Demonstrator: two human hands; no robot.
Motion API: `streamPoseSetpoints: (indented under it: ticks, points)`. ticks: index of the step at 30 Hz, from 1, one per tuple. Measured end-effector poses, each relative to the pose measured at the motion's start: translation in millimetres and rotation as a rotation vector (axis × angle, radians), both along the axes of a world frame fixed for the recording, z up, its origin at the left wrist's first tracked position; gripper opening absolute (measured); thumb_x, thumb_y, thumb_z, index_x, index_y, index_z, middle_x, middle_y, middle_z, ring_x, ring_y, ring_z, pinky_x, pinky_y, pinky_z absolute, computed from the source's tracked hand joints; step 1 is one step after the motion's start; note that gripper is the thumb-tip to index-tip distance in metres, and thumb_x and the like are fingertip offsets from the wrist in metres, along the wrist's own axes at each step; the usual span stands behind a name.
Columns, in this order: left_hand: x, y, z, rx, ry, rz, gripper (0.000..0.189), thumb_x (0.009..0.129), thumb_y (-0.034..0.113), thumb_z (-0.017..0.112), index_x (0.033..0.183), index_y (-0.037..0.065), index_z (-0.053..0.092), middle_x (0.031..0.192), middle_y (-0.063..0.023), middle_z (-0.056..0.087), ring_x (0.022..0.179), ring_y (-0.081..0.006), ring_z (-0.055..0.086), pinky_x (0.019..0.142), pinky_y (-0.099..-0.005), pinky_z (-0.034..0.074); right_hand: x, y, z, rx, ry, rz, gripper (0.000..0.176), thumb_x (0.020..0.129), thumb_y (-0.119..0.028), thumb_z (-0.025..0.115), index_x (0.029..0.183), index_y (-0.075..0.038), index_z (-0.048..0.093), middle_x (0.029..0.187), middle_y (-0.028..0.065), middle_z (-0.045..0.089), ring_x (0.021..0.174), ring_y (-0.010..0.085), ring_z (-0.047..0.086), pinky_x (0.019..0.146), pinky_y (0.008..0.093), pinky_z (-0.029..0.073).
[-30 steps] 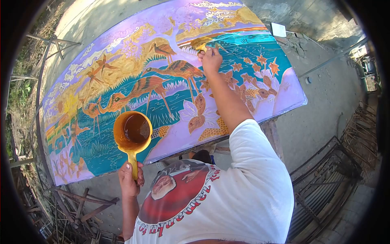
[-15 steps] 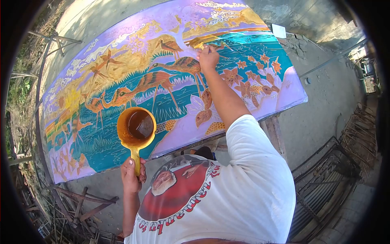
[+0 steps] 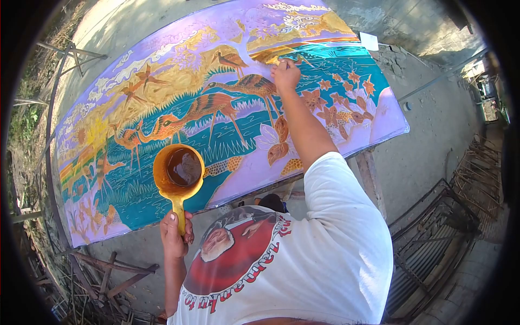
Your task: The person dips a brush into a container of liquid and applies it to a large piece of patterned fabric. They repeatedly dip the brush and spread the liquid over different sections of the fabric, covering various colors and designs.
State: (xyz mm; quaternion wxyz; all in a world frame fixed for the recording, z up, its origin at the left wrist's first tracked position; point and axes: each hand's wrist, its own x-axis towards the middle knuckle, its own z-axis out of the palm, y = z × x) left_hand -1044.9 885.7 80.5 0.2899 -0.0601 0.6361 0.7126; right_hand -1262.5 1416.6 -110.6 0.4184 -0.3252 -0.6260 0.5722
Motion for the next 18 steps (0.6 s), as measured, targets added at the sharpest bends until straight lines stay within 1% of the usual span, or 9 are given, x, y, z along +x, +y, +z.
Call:
streamPoseSetpoints:
  ticks: [2, 3, 5, 6, 10, 12, 15, 18]
  points:
    - [0, -2, -1, -0.043, 0.026, 0.006, 0.056, 0.104, 0.054, 0.047, 0.1, -0.001, 0.059, 0.056, -0.0022, 0.047, 0.038, -0.0093, 0.037, 0.035, -0.0249, 0.032, 22, 6, 30, -0.218, 0.13, -0.016, 0.021, 0.099, -0.01, 0.057, 0.104, 0.007, 0.067, 0.073, 0.0118, 0.068, 0.057, 0.0191, 0.065, 0.052, 0.0323, 0.054]
    - [0, -3, -1, -0.04, 0.025, 0.008, 0.056, 0.104, 0.054, 0.047, 0.1, -0.001, 0.059, 0.056, -0.0022, 0.047, 0.038, -0.0093, 0.037, 0.035, -0.0249, 0.032, 29, 13, 39, -0.215, 0.129, -0.013, 0.021, 0.099, -0.01, 0.057, 0.104, 0.007, 0.067, 0.073, 0.0118, 0.068, 0.057, 0.0191, 0.065, 0.052, 0.0323, 0.054]
    - [0, -6, 0, 0.007, 0.004, 0.025, 0.053, 0.103, 0.051, 0.052, 0.099, -0.002, 0.06, 0.059, -0.0034, 0.051, 0.041, -0.0076, 0.04, 0.036, -0.0233, 0.035, 39, 25, 50, -0.319, 0.152, -0.078, 0.021, 0.101, -0.011, 0.055, 0.106, 0.007, 0.066, 0.073, 0.0122, 0.067, 0.057, 0.0184, 0.064, 0.051, 0.0315, 0.053]
    - [-1, -7, -2, 0.009, 0.003, 0.027, 0.053, 0.103, 0.051, 0.052, 0.099, -0.002, 0.06, 0.059, -0.0034, 0.051, 0.041, -0.0076, 0.04, 0.036, -0.0233, 0.035, 43, 26, 53, -0.322, 0.163, -0.052, 0.022, 0.1, -0.011, 0.055, 0.109, 0.006, 0.065, 0.078, 0.0143, 0.068, 0.059, 0.0175, 0.065, 0.051, 0.0305, 0.054]
    - [-1, -5, -3, 0.007, -0.014, 0.025, 0.054, 0.103, 0.051, 0.052, 0.099, -0.002, 0.059, 0.059, -0.0033, 0.05, 0.041, -0.0079, 0.04, 0.036, -0.0235, 0.035, 41, 9, 50, -0.289, 0.184, 0.017, 0.023, 0.101, -0.011, 0.054, 0.112, 0.006, 0.064, 0.081, 0.0153, 0.069, 0.06, 0.0183, 0.066, 0.052, 0.0307, 0.055]
    - [-3, -3, -3, 0.002, -0.02, 0.023, 0.054, 0.103, 0.052, 0.052, 0.099, -0.002, 0.059, 0.059, -0.0033, 0.05, 0.04, -0.008, 0.04, 0.036, -0.0236, 0.035, 40, -2, 53, -0.359, 0.089, 0.128, 0.023, 0.105, -0.013, 0.05, 0.112, 0.006, 0.061, 0.087, 0.0172, 0.068, 0.067, 0.0205, 0.069, 0.057, 0.0306, 0.06]
    - [-4, -1, -3, 0.0, -0.015, 0.011, 0.054, 0.103, 0.052, 0.052, 0.099, -0.002, 0.059, 0.058, -0.0033, 0.05, 0.04, -0.0082, 0.04, 0.036, -0.0238, 0.035, 45, 5, 55, -0.337, 0.082, 0.11, 0.023, 0.106, -0.014, 0.049, 0.113, 0.005, 0.06, 0.088, 0.0173, 0.067, 0.068, 0.0215, 0.069, 0.059, 0.0308, 0.06]
    - [-2, -1, -3, -0.005, -0.004, 0.007, 0.054, 0.103, 0.051, 0.052, 0.099, -0.002, 0.059, 0.058, -0.0033, 0.05, 0.04, -0.0083, 0.039, 0.036, -0.0238, 0.035, 47, 51, 35, -0.35, 0.169, 0.055, 0.023, 0.107, -0.017, 0.048, 0.113, 0.003, 0.058, 0.09, 0.0181, 0.068, 0.071, 0.0223, 0.07, 0.06, 0.0321, 0.061]
